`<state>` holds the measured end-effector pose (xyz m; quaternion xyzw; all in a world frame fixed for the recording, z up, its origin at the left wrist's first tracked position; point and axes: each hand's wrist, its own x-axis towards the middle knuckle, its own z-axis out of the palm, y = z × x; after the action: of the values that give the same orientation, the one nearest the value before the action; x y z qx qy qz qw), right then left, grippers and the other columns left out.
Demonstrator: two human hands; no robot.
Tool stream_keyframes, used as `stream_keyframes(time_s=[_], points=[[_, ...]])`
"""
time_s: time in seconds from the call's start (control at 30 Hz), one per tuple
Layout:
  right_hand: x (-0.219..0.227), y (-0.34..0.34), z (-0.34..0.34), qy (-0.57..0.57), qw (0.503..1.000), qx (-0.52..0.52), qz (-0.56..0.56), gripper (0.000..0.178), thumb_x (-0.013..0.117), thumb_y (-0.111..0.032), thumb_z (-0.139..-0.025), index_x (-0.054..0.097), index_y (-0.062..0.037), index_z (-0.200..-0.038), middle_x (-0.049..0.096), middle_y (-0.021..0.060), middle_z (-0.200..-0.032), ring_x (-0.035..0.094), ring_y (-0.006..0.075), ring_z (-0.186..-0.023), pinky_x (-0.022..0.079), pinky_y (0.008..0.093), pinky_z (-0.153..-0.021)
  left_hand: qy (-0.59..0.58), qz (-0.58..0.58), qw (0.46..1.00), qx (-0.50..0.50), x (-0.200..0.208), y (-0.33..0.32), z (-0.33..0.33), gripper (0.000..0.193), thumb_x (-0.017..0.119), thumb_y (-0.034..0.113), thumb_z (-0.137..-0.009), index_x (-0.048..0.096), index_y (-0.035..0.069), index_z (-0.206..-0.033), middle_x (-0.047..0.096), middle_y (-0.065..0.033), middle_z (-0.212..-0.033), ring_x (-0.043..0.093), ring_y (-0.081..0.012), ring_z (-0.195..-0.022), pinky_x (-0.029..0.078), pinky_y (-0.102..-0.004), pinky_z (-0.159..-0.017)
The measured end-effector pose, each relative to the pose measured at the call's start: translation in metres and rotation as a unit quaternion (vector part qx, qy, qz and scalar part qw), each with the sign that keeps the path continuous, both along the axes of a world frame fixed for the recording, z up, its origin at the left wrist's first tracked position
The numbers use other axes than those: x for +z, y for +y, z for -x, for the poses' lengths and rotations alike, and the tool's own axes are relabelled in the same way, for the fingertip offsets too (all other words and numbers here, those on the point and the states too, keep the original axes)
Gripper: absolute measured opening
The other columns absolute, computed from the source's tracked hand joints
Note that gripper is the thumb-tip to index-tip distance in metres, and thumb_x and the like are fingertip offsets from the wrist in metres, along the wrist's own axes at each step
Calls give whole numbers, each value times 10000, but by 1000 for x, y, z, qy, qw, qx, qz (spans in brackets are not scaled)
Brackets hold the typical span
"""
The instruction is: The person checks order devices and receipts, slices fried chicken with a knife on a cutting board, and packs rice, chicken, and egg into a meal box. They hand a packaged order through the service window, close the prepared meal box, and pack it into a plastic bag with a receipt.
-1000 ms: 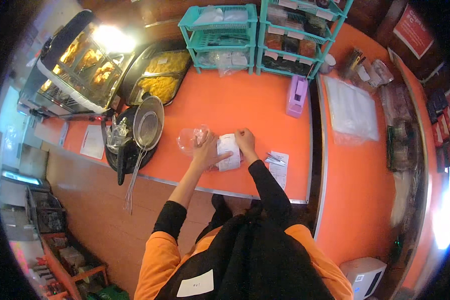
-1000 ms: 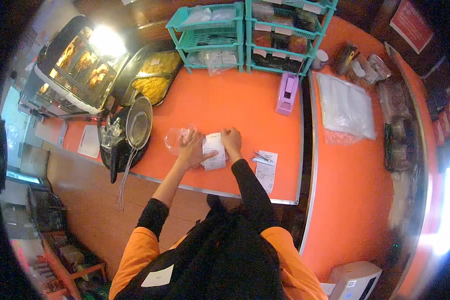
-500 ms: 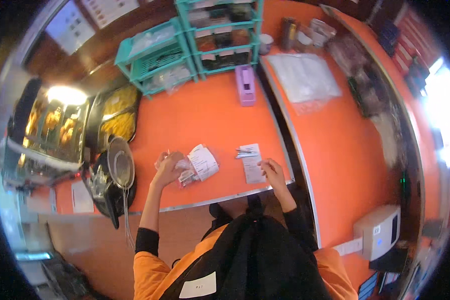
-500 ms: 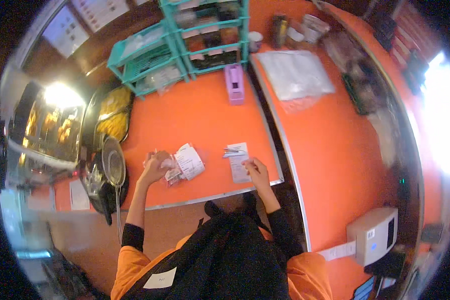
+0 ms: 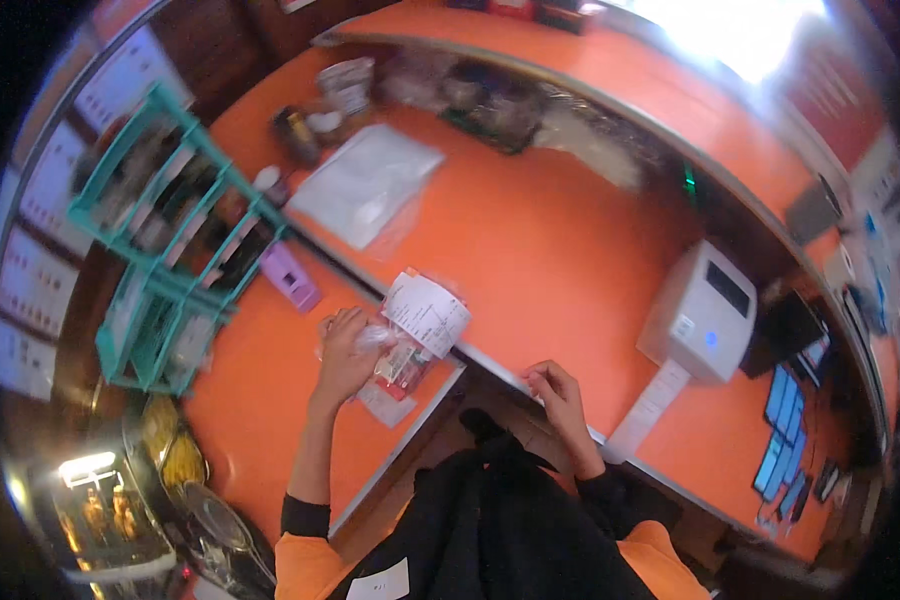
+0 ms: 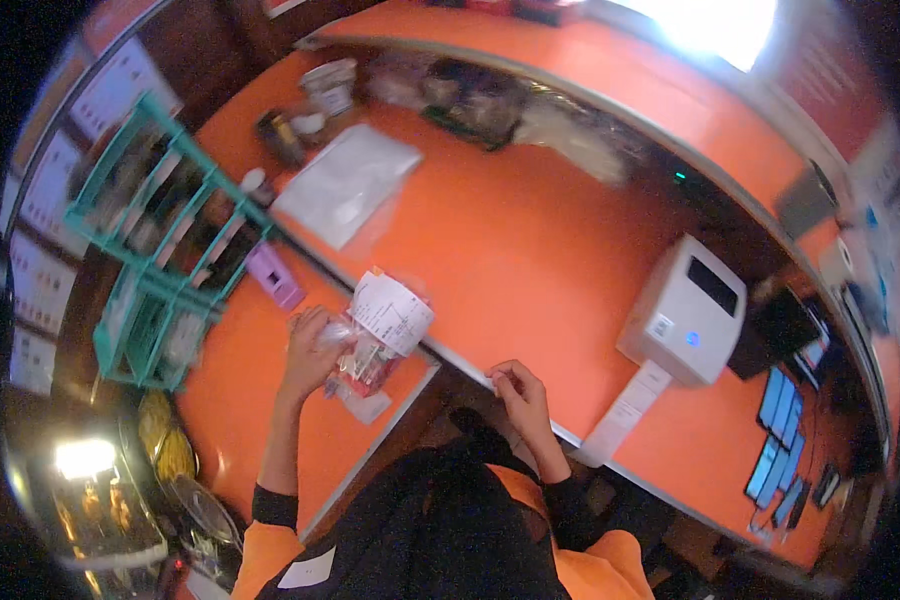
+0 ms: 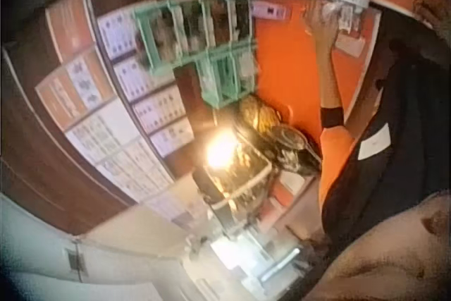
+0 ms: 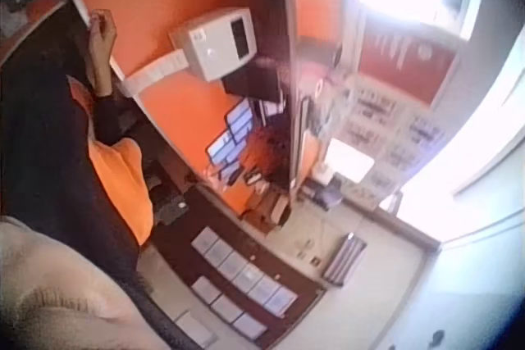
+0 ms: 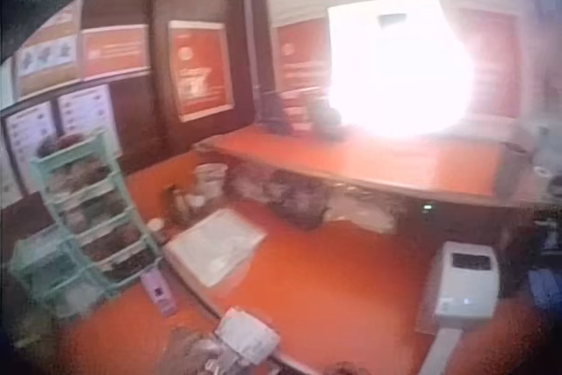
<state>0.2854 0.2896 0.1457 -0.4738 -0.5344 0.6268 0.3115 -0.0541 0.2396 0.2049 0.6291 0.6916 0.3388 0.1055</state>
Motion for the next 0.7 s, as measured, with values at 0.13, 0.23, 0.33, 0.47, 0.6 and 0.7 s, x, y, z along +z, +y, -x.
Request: stream_keyframes(time_s=[0.13, 0.23, 0.33, 0.47, 0.6, 0.7], points=[[-16, 10, -51, -26, 994, -102, 14, 156, 570, -150, -954, 637, -9, -949, 623, 15, -882, 538, 81, -775, 449, 241, -689, 53, 40, 996, -56, -47, 104, -51, 250, 728, 204, -687, 651, 108, -906, 604, -74, -897, 540, -272, -954, 331, -427, -905], [20, 20, -69, -65, 986, -153, 17, 153, 573, -153, -952, 640, -15, -950, 623, 9, -880, 538, 79, -775, 453, 245, -693, 19, 1, 995, -100, -37, 164, -64, 299, 706, 141, -690, 664, 111, -985, 601, -94, -940, 529, -292, -990, 352, -459, -914], [15, 6, -97, -87, 969, -231, -17, 152, 571, -160, -951, 661, -38, -937, 606, -14, -773, 527, 54, -703, 430, 217, -623, -3, -57, 994, -91, -39, 189, -100, 348, 661, 70, -695, 646, 75, -1043, 555, -166, -1065, 496, -350, -1076, 358, -497, -966], [22, -34, -136, -128, 932, -336, -43, 159, 574, -163, -950, 663, -32, -936, 598, -15, -758, 513, 56, -692, 423, 214, -625, 54, -206, 976, -43, -11, 179, -176, 338, 627, 22, -703, 626, 50, -1040, 510, -190, -1141, 461, -385, -1134, 348, -494, -999], [27, -89, -154, -121, 907, -402, -23, 150, 575, -152, -945, 660, -29, -931, 620, -4, -780, 531, 68, -702, 445, 224, -644, -142, -75, 956, -247, -61, 125, -239, 328, 618, -10, -720, 619, 46, -1043, 542, -152, -1108, 502, -334, -1095, 394, -443, -960], [26, -119, -168, -113, 894, -433, -13, 127, 579, -128, -937, 646, -21, -946, 636, 6, -819, 555, 78, -725, 462, 232, -659, -374, 113, 872, -296, -98, 97, -291, 439, 671, 51, -784, 541, 39, -1203, 552, -125, -1197, 530, -259, -1134, 447, -383, -931]])
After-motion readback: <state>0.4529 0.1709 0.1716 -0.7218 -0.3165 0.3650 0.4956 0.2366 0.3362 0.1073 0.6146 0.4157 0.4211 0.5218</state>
